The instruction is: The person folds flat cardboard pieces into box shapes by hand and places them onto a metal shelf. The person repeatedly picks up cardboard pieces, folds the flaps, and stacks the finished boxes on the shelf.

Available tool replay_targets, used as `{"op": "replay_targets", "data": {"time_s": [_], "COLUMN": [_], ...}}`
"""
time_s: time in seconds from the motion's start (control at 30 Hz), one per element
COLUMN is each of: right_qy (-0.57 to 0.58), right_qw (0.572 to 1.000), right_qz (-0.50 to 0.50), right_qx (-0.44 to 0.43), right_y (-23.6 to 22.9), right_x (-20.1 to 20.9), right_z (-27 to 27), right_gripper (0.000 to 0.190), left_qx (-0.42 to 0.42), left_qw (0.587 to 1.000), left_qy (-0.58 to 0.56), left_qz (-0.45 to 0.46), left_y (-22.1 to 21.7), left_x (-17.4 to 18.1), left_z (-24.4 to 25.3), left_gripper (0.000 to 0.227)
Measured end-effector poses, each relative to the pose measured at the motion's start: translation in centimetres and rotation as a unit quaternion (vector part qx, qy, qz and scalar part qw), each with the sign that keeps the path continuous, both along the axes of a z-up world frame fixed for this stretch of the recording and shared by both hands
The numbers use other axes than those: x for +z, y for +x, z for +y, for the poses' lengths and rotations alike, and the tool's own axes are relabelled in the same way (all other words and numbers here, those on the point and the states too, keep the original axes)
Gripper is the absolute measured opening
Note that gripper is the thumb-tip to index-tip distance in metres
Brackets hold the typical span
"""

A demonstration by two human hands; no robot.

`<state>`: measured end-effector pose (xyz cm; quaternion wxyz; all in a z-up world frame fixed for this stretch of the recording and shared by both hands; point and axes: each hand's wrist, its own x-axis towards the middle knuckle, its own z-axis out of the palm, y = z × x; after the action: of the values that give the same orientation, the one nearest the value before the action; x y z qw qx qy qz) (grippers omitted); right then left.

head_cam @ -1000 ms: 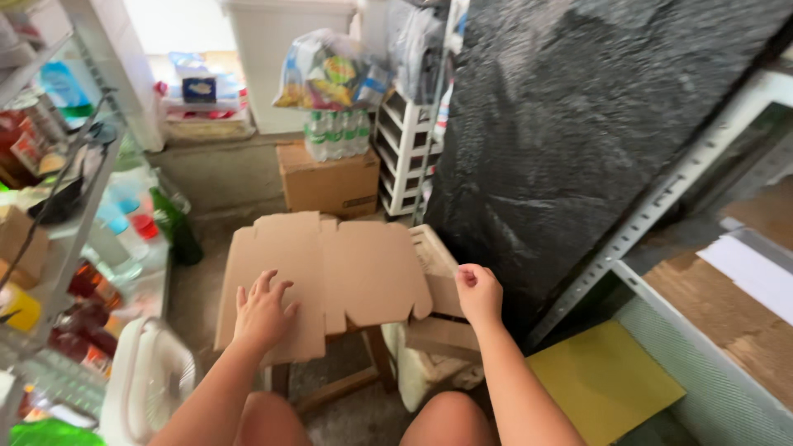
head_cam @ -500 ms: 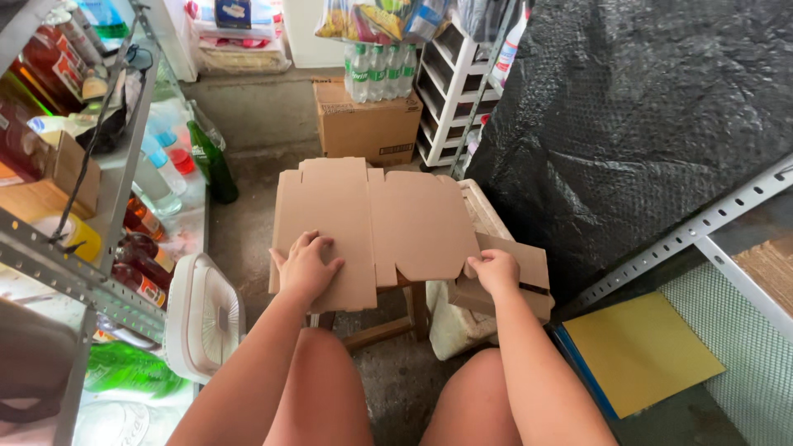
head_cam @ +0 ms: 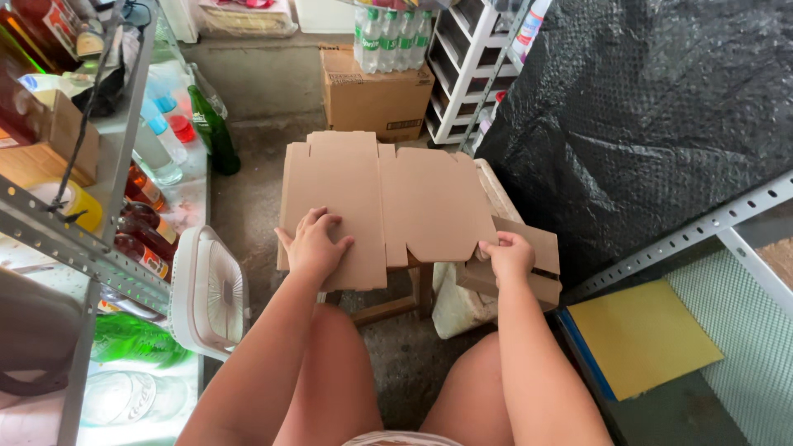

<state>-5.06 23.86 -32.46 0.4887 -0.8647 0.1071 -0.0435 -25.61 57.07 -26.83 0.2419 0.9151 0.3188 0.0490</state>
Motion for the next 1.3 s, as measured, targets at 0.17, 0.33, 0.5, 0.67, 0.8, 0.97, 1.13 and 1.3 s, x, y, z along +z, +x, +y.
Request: {"op": "replay_targets", "data": {"time_s": [0.17,0.33,0.5,0.67,0.8,0.97,1.13,1.3], "right_qy": [0.062,0.136,0.228,0.251,0.264,0.289,0.311,0.335], "right_qw": [0.998,0.991,0.972,0.966,0.963,0.954,0.948,0.939], "right_qz": [-0.025,0.007,0.038,0.050,0.057,0.073,0.069,0.068], "right_qx": [-0.004,-0.016,-0.034,-0.027,-0.021,-0.013,0.018,0.029], "right_y": [-1.8,-0.2,0.3,0.5,-0.3,-2.1,-0.8,-1.1], "right_x": [0.8,-1.4,-3.1,-3.8,-2.7,0.3,-1.7,-1.4], "right_z": [0.3,-0.3,-0.9,-1.3,-1.1,-0.3,-0.3,-0.2], "right_gripper": [0.046,0.030,0.028,0.027,0.027,0.030,0.044,0.046], "left_qx": [0.001,-0.003,0.001,0.002,-0.001,-0.006,-0.025,-0.043], "left_qw": [1.000,1.000,1.000,1.000,1.000,1.000,0.998,0.997], "left_qy": [-0.012,-0.014,-0.011,-0.014,-0.017,0.000,0.023,0.023], "left_qz": [0.004,-0.001,-0.005,-0.006,-0.011,0.010,0.045,0.068], "left_y": [-0.1,-0.2,0.0,0.2,0.2,0.4,0.9,1.7], "left_x": [0.7,0.5,0.1,-0.4,-0.6,-0.8,-1.6,-2.5], "left_z": [-0.1,0.0,0.2,0.3,0.4,0.2,0.3,0.5], "left_gripper": [0.042,0.043,0.042,0.043,0.043,0.046,0.062,0.070]}}
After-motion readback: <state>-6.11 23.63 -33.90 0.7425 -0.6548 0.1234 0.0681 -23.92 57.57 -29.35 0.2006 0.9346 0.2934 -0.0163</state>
